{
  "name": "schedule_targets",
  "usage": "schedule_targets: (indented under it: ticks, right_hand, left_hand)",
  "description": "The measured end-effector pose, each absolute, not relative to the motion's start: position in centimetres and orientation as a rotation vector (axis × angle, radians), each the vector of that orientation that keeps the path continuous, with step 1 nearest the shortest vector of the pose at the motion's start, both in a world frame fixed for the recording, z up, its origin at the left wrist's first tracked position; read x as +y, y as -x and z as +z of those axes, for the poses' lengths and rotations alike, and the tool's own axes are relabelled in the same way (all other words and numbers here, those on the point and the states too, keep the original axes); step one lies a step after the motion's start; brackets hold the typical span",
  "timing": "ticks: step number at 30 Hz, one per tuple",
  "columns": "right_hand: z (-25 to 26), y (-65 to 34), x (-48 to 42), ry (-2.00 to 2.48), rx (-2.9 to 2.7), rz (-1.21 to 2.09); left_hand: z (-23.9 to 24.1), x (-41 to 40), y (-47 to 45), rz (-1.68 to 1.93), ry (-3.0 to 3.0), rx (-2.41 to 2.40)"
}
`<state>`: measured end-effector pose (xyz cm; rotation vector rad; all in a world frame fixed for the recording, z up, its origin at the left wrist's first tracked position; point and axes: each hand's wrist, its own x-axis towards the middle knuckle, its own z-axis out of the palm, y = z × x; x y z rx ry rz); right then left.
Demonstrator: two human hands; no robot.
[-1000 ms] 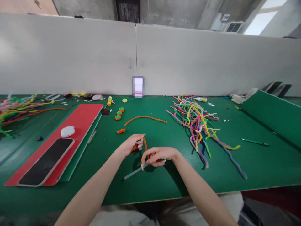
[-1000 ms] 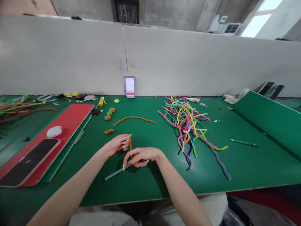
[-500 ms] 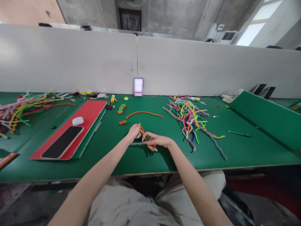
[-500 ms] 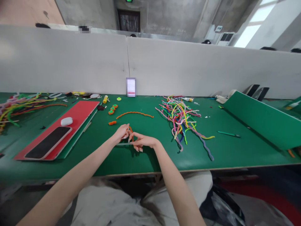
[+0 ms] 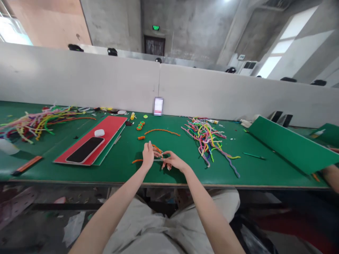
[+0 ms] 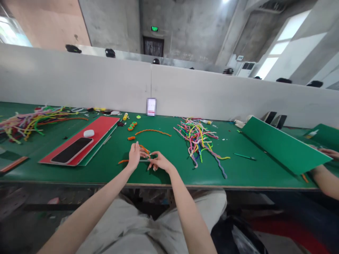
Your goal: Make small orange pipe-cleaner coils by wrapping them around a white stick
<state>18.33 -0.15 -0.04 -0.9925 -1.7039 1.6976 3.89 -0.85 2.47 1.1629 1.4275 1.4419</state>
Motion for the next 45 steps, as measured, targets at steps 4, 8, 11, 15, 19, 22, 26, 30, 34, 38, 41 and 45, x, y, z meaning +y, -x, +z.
schedule_targets:
  ticks: [4,8,11,15,19,22,26,30,34,38,41,45]
  right_hand:
    - [-0.5,-18.1,0.2,0.968,-1.773,1.691]
    - [-1.0,-17.8,0.0,0.978,-1.752,1.625]
    - [-1.3,-17.7,-0.2,1.008,-1.732,1.547]
    - [-1.6,-17.4,-0.6,1.089,-1.703,1.39]
    - [-1.8,-16.9,-1.2,1.159,-1.711,1.21]
    - [-1.7,-16.6,-1.5,1.197,-1.765,1.06]
    - [-1.3,-16.5,-1.5,1.256,-1.836,0.822]
    - [-1.1,-16.5,-1.6,1.346,-1.901,0.656]
    - [-0.8,-16.4,-1.8,1.443,-1.967,0.539]
    - [-0.8,-16.2,-1.9,1.538,-2.03,0.426]
    - [-0.8,-16.2,-2.0,1.538,-2.098,0.367]
    - [-0.6,-16.4,-2.5,1.454,-2.187,0.333]
  left_hand:
    - [2.7,-1.9,-4.1,1.621,-1.366,1.325]
    - [4.4,-2.2,-4.3,1.456,-1.685,1.285]
    - [5.8,-2.5,-4.2,1.333,-1.923,1.263]
    - [5.9,-4.0,-4.0,1.262,-1.964,1.278]
    - [4.9,-5.9,-3.5,1.41,-1.762,1.42]
    - [4.4,-6.8,-3.1,1.454,-1.694,1.483]
    - [4.2,-7.5,-2.9,1.432,-1.68,1.51]
    - [3.9,-8.0,-3.0,1.419,-1.603,1.53]
    - [3.3,-8.0,-2.9,1.426,-1.58,1.51]
    - [2.9,-7.6,-2.4,1.463,-1.509,1.515]
    - [3.0,-7.4,-1.7,1.477,-1.493,1.527]
    - [2.6,-8.0,-0.7,1.467,-1.48,1.506]
